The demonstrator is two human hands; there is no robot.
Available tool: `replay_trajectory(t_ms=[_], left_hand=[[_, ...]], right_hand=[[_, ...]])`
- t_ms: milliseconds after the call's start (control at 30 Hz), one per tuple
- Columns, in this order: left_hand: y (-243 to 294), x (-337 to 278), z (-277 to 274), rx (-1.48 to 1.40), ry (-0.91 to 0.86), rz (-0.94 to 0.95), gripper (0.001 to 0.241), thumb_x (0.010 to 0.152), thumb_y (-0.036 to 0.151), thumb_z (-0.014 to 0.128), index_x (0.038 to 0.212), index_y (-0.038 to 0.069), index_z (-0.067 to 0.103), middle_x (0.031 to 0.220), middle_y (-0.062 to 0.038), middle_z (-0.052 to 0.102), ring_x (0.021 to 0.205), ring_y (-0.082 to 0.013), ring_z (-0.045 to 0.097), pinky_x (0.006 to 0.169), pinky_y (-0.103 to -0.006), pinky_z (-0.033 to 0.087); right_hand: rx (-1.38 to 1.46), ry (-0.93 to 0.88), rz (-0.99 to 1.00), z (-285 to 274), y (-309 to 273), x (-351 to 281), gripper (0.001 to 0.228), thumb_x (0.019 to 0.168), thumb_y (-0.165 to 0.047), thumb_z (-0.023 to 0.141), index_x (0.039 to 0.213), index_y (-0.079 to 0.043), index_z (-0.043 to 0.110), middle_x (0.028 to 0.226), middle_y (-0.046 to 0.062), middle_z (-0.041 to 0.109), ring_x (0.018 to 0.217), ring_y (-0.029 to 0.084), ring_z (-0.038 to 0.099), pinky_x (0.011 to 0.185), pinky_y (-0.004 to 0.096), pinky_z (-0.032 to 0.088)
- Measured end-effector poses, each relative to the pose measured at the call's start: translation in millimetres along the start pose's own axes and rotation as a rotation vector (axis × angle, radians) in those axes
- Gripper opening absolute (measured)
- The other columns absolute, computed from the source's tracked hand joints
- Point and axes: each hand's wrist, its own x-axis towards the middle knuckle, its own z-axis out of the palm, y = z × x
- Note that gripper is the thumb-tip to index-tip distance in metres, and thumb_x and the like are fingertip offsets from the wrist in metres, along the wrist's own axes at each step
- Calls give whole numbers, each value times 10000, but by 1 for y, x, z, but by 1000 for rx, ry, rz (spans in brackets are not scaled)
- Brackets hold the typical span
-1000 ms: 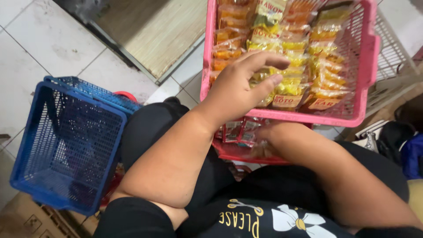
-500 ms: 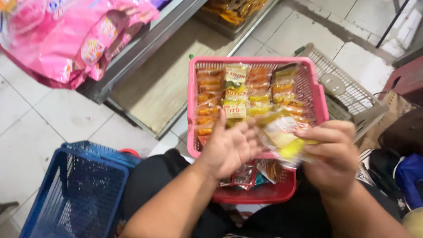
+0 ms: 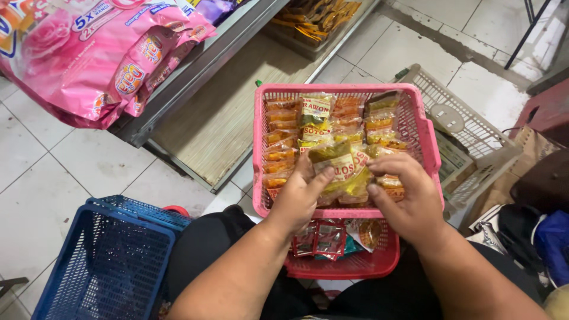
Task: The person sorts small food packets into a pink plastic basket by picking them up from a pile and arranging them in rows.
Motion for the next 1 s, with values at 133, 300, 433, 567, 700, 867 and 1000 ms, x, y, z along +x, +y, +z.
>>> replay_trajectory(t_ms=[133, 300, 433, 567, 700, 867, 1000], left_hand=[[-3, -2, -2, 275, -17, 38, 641, 981, 38, 672, 1533, 69, 348, 1408, -137, 585, 1241, -190, 612, 1051, -344, 522], [0, -4, 7, 230, 2, 67, 770, 915, -2, 711, 1543, 81, 275, 1404, -138, 566, 1254, -199, 608, 1048, -345, 528], [2, -2, 9, 207, 85, 116, 777, 922, 15, 719, 1536, 93, 250, 1354, -134, 565, 1225, -201, 594, 1025, -355, 524], [5, 3, -1, 296, 218, 216, 626, 1006, 60, 645, 1536, 52, 313, 1375, -144, 578, 1281, -212, 590, 1102, -354, 503], [9, 2, -9, 153, 242, 284, 588, 1017, 35, 600, 1523, 36, 300, 1406, -135, 553, 1278, -204, 579, 1110, -356, 490], [7, 4, -7, 120, 250, 285, 597, 1002, -2, 591, 1520, 32, 295, 1401, -141, 555, 1256, -200, 586, 1093, -361, 484], [5, 4, -4, 135, 229, 278, 601, 1012, 8, 596, 1532, 27, 295, 1381, -146, 568, 1261, -201, 586, 1106, -354, 472]], right_hand=[[58, -48, 237, 5, 11, -2, 402, 789, -62, 811, 1139, -31, 616, 977, 83, 639, 882, 162, 644, 805, 301, 526], [192, -94, 364, 19, 29, -8, 457, 768, -50, 844, 1106, -29, 537, 961, 32, 577, 867, 139, 622, 755, 280, 536], [703, -29, 440, 22, 39, -9, 344, 856, 23, 721, 1128, -38, 521, 1199, 12, 594, 1087, 136, 634, 855, 295, 574], [795, 123, 421, -4, 51, -10, 176, 1040, -25, 637, 1186, -54, 542, 1125, 116, 677, 1052, 199, 681, 947, 326, 593], [705, 245, 464, -32, 57, -5, 230, 1074, -55, 635, 1295, -54, 570, 1152, 43, 636, 1050, 123, 625, 940, 277, 545], [10, 13, 570, -49, 55, 9, 317, 923, -146, 758, 1179, -29, 613, 966, 48, 687, 852, 110, 621, 721, 284, 511], [-292, -184, 581, -39, 44, 15, 277, 847, -227, 807, 1030, -46, 704, 882, 81, 728, 780, 185, 676, 702, 353, 547]])
